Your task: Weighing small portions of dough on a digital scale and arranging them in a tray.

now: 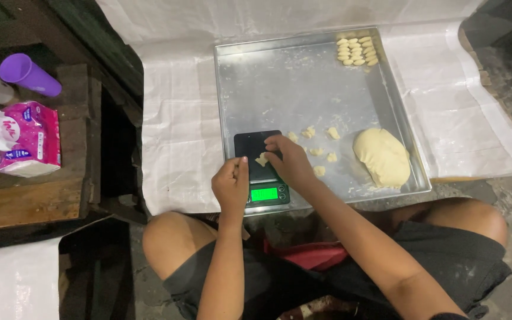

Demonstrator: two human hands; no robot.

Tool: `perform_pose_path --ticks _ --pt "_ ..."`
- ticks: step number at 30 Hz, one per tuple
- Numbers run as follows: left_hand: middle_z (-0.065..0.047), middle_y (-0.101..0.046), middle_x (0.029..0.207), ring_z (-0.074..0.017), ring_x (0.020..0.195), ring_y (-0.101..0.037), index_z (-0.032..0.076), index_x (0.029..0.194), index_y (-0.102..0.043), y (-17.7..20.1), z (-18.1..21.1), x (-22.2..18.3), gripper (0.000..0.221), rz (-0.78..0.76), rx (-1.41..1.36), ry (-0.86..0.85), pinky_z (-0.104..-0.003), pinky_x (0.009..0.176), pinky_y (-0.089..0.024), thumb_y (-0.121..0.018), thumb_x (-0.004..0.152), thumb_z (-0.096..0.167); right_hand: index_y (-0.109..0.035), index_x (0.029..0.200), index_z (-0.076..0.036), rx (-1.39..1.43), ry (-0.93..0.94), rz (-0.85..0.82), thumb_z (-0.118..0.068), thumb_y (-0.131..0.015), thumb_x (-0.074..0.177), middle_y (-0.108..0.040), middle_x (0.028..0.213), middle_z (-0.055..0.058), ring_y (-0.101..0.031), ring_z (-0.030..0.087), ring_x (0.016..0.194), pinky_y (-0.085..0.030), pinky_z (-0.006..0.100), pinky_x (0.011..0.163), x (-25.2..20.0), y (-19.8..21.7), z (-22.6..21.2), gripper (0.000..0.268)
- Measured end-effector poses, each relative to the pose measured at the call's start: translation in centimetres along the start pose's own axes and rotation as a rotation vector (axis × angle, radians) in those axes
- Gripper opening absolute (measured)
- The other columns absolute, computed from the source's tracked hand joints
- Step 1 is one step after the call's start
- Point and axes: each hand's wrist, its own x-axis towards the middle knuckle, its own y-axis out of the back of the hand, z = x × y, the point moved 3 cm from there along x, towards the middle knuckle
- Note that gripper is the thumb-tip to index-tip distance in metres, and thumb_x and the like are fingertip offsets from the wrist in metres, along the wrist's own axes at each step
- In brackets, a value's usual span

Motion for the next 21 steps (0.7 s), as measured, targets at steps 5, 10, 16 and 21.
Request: perform_pose_path --ticks 5,10,16,21 --pt "-0.002 -0.049 0.041 -0.0161 0.04 -0.046 0.009 0.086 -0.079 0.5 1.7 0.0 0.015 -0.02 0.053 -0.06 -0.03 0.046 -0.041 -0.072 0.097 0.016 -0.071 0.12 -0.012 0.008 0.038 0.118 -0.01 -0.07 0.092 -0.078 0.105 0.012 -0.071 0.036 0.109 -0.054 0.049 0.097 -2.7 2.8 3.2 0.028" --pt "-0.006 -0.05 0.043 -0.0212 0.042 -0.049 0.007 0.089 -0.078 0.8 1.5 0.2 0.012 -0.002 0.097 -0.075 -0.034 0.047 -0.042 -0.072 0.096 0.015 -0.076 0.116 -0.01 -0.308 0.065 0.31 -0.009 -0.077 0.09 -0.077 0.106 0.01 -0.072 0.032 0.107 -0.054 0.044 0.097 -7.5 9.1 9.5 0.026" --pt "-0.003 -0.051 0.046 -0.0197 0.046 -0.052 0.011 0.09 -0.078 -0.3 1.5 -0.2 0.01 0.007 0.068 -0.093 -0.034 0.049 -0.045 -0.072 0.095 0.016 -0.078 0.116 -0.012 -0.809 0.167 0.44 -0.027 -0.092 0.078 -0.071 0.125 0.012 -0.064 0.035 0.123 -0.051 0.047 0.107 -11.4 14.5 12.8 0.043" --pt "-0.005 -0.054 0.048 -0.0245 0.047 -0.056 0.008 0.09 -0.078 -1.2 2.3 -0.5 0.008 -0.008 0.119 -0.196 -0.036 0.05 -0.048 -0.074 0.094 0.014 -0.081 0.112 -0.018 -0.8 0.097 0.434 -0.023 -0.095 0.072 -0.069 0.132 0.008 -0.058 0.033 0.133 -0.04 0.052 0.114 -11.2 13.9 13.3 0.043"
